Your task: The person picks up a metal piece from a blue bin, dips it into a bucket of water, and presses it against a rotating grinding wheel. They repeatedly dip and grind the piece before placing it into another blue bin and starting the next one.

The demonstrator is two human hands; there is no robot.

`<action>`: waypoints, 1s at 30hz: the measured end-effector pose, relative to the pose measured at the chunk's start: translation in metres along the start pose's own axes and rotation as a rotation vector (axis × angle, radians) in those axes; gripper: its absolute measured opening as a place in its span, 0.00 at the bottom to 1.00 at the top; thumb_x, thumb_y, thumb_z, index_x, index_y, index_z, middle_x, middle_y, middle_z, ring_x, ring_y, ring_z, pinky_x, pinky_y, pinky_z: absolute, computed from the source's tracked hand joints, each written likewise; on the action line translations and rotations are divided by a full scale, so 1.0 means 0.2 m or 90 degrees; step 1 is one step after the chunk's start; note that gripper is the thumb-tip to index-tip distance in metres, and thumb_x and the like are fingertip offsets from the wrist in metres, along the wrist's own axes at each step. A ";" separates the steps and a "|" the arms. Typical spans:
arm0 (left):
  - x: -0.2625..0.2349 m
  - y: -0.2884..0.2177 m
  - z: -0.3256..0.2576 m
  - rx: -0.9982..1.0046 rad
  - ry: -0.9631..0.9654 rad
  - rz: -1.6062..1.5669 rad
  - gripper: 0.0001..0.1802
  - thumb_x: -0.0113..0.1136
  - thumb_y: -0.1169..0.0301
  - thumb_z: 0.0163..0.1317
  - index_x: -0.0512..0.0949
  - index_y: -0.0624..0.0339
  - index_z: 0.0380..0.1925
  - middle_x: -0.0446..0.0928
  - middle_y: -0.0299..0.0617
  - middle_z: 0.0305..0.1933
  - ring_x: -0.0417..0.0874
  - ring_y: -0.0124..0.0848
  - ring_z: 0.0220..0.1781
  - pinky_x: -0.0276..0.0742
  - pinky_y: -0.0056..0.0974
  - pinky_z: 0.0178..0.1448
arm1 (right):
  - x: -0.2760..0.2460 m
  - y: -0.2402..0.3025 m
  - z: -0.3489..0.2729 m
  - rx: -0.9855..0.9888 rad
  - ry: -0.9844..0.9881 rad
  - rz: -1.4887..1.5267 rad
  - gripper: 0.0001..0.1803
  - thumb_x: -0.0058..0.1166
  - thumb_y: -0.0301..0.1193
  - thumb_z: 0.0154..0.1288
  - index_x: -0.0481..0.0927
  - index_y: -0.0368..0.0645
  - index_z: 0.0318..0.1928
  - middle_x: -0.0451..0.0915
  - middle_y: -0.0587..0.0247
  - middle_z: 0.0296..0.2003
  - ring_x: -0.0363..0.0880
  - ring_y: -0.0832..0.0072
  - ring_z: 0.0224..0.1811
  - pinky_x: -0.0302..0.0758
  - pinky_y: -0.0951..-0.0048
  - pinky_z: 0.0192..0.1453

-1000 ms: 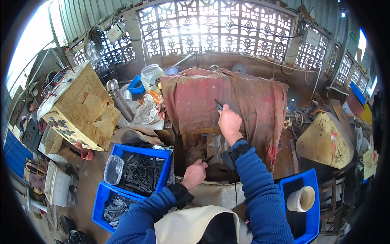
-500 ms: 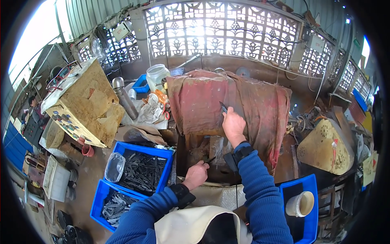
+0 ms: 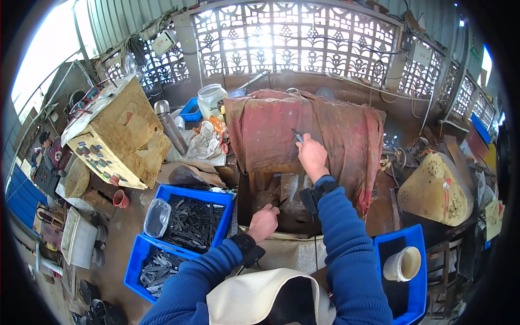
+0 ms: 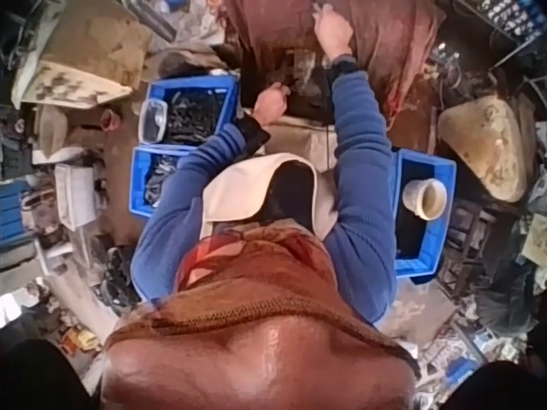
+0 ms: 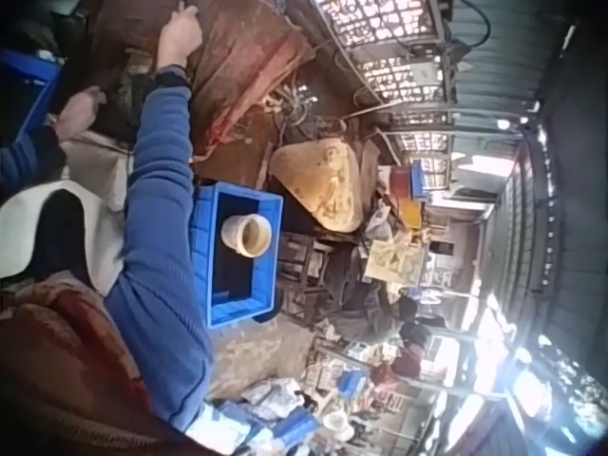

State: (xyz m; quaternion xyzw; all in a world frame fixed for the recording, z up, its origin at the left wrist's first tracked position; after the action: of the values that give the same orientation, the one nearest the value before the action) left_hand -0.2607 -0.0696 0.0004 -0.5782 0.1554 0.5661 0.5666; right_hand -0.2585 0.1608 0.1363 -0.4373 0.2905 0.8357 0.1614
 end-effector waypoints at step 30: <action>0.12 0.17 0.24 0.151 0.258 0.224 0.11 0.52 0.71 0.58 0.84 0.57 0.34 0.81 0.50 0.39 0.83 0.49 0.43 0.79 0.50 0.47 | -0.32 -0.16 -1.65 -0.059 0.203 0.398 0.15 0.66 0.32 0.58 0.79 0.43 0.44 0.82 0.54 0.31 0.81 0.53 0.30 0.77 0.63 0.34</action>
State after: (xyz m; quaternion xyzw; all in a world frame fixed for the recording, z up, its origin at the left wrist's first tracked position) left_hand -0.3035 -0.0289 -0.0218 -0.5731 0.4283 0.5069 0.4807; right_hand 0.0043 -0.0221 0.0308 -0.4591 0.3934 0.7783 -0.1695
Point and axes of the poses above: each hand's wrist, its own z-axis towards the middle knuckle, its own x-axis out of the palm, y = z × x, the point moved 2 cm from there along z, towards the middle knuckle
